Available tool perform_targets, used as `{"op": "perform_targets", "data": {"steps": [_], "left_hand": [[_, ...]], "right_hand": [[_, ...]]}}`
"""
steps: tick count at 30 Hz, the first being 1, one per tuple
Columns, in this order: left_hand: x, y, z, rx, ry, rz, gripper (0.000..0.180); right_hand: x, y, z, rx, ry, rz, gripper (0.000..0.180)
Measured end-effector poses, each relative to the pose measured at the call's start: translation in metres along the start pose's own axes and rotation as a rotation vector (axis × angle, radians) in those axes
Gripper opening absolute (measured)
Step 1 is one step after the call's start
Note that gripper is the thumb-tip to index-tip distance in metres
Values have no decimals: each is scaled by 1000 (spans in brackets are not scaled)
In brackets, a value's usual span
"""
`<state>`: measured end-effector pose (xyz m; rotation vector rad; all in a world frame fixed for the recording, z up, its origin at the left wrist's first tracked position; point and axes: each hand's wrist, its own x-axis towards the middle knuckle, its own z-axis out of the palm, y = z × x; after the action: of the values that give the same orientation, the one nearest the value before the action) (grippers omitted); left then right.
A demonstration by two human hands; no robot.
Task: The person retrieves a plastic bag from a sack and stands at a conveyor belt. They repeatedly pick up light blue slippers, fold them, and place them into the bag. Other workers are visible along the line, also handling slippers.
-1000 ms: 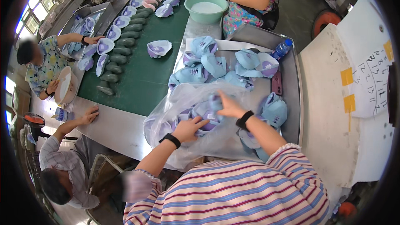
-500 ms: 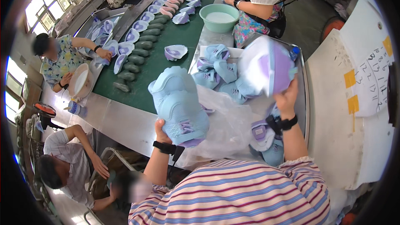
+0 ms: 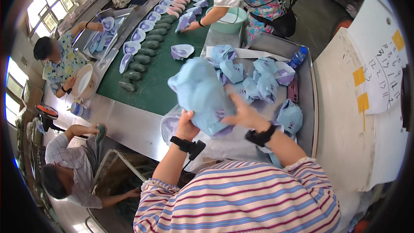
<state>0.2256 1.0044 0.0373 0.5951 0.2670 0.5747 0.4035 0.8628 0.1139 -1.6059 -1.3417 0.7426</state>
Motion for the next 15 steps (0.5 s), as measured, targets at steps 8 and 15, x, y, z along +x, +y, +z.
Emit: {"op": "perform_targets", "data": {"steps": [8, 15], "left_hand": [[-7, 33, -1, -288, -69, 79, 44], [-5, -12, -34, 163, 6, -92, 58]], "right_hand": [[-13, 54, -16, 1842, -347, -155, 70], [-12, 22, 15, 62, 52, -114, 89]]}}
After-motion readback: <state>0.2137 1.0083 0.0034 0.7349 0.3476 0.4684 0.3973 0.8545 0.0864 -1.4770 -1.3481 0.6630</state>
